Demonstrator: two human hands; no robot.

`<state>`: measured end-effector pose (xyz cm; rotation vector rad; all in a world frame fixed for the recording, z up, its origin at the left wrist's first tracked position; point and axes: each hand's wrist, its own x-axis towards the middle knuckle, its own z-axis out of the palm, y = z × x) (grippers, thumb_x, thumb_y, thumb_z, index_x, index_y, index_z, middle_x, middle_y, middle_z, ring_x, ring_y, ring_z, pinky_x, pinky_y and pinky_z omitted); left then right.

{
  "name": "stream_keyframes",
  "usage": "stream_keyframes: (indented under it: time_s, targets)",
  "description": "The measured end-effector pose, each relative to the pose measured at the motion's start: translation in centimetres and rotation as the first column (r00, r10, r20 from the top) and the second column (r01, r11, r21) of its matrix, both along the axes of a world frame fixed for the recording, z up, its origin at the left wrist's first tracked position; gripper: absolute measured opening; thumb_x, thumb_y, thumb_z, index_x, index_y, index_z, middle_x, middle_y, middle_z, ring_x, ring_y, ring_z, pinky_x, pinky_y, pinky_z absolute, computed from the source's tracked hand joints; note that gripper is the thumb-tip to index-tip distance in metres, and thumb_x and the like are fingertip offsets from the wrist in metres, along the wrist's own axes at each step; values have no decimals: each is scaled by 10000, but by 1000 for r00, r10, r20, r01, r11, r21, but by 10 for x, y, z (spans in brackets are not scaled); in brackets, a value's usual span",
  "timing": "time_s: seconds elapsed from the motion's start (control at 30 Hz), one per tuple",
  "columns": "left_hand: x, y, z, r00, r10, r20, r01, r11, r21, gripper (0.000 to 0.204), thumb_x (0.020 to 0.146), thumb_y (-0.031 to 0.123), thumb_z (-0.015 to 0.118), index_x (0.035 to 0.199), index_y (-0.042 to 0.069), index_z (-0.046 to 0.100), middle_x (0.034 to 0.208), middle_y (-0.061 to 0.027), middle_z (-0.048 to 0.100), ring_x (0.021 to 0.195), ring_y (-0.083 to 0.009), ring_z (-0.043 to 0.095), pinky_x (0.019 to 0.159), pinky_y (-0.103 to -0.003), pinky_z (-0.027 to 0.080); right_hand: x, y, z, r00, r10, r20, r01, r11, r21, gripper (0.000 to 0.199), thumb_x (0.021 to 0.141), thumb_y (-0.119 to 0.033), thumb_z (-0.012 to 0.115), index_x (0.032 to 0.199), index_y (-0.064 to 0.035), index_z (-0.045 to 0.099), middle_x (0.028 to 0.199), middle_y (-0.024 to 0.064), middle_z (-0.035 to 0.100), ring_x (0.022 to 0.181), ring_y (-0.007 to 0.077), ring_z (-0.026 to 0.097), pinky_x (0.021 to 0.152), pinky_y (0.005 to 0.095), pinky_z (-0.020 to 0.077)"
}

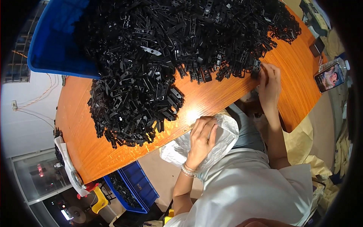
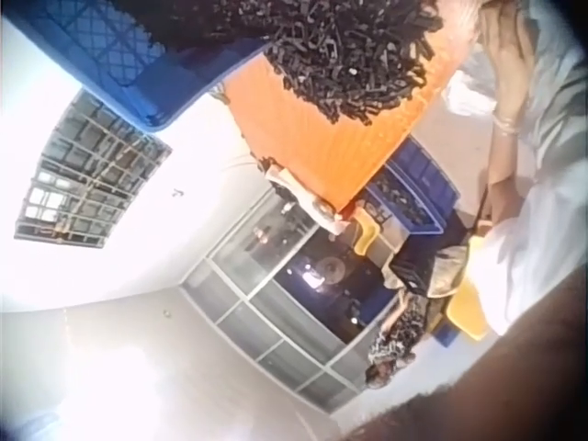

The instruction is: Sorting and inspecting small black plastic components on a wooden workbench.

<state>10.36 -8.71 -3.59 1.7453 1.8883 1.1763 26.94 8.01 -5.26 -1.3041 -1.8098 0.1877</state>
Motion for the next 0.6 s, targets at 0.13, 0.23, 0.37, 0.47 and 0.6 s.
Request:
stream_keyframes:
  time_s: [0.13, 0.23, 0.37, 0.47, 0.6]
  targets:
    - [12, 29, 1, 994, -110, 21, 108, 991, 83, 180, 704, -22, 627, 882, -28, 602, 865, -136, 572, 782, -279, 547, 701, -335, 450, -12, -5, -14, 983, 145, -110, -151, 988, -43, 197, 822, 14, 493, 1012, -1, 543, 979, 138, 514, 836, 265, 538, 708, 301, 435]
    - [20, 51, -6, 990, -143, -19, 145, 983, 112, 182, 702, -13, 632, 881, -25, 602, 871, -133, 563, 777, -283, 538, 688, -336, 450, -29, -21, -20, 966, 192, -175, -215, 969, -125, 203, 809, 27, 506, 1008, 7, 541, 955, 138, 518, 809, 250, 537, 685, 289, 434]
    - [18, 57, -13, 992, -109, -69, 115, 989, 93, 180, 700, -9, 633, 877, -26, 601, 876, -131, 555, 777, -288, 526, 669, -346, 448, -38, -30, -16, 903, 397, -164, -414, 906, -90, 189, 807, 45, 502, 989, 18, 549, 903, 128, 533, 771, 245, 551, 648, 270, 435]
    - [12, 54, -20, 994, -70, -80, 81, 987, 139, 166, 714, 3, 618, 872, -27, 574, 853, -128, 530, 764, -285, 513, 647, -362, 436, -39, -32, -19, 887, 379, -265, -419, 901, -111, 186, 809, 52, 497, 982, 18, 555, 890, 117, 538, 744, 214, 552, 616, 259, 430]
    - [6, 50, -24, 998, 40, -50, -31, 986, 164, 134, 701, -15, 633, 824, -32, 582, 788, -128, 534, 718, -284, 517, 619, -355, 437, -36, -38, -15, 881, 306, -360, -405, 882, -242, 153, 790, 38, 541, 938, 6, 565, 807, 81, 525, 594, 136, 487, 525, 231, 390]
